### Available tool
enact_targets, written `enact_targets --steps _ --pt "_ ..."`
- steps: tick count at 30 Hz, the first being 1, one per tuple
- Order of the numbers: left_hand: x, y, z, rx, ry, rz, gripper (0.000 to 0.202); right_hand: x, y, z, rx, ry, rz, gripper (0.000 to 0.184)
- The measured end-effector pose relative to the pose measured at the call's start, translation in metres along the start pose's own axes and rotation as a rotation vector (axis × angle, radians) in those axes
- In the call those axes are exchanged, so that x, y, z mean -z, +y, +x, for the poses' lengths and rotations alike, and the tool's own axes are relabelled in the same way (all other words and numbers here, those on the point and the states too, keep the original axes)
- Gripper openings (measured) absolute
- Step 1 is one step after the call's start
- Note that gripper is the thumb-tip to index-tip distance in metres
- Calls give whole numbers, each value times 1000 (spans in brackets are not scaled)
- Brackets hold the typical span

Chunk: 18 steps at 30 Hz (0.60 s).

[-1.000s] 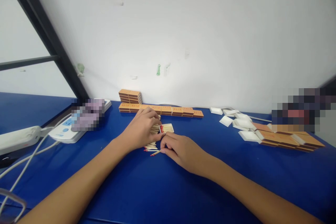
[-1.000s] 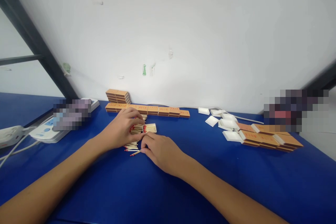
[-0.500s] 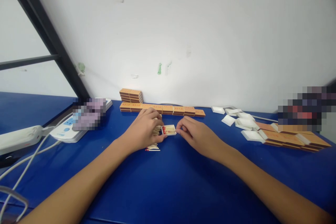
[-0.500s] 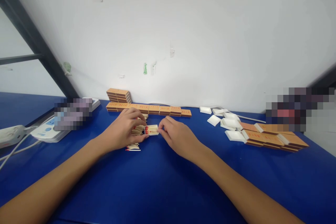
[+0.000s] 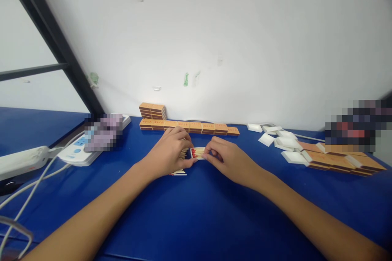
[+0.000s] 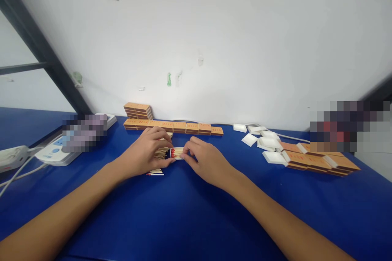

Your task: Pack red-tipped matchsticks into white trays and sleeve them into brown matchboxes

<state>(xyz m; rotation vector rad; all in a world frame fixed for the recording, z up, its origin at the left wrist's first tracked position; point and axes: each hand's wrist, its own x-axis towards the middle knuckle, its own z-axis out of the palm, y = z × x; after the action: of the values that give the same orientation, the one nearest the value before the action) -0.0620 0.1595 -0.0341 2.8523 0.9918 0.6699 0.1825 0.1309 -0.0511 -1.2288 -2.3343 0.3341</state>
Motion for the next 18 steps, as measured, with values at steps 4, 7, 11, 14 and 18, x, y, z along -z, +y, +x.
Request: enact_targets --steps 4,7,11,14,18 --pt "0 1 1 -6 -6 -26 28 0 1 2 6 44 9 8" --pt "0 2 1 -18 -8 -41 28 -1 3 2 5 42 7 5" --pt "-1 3 0 -22 -14 -55 28 -2 3 2 5 23 5 9" --pt "-2 3 0 -17 -23 -57 28 -1 1 1 10 32 -1 12" --pt "-1 3 1 -1 -46 -43 28 6 2 1 9 -33 -2 5"
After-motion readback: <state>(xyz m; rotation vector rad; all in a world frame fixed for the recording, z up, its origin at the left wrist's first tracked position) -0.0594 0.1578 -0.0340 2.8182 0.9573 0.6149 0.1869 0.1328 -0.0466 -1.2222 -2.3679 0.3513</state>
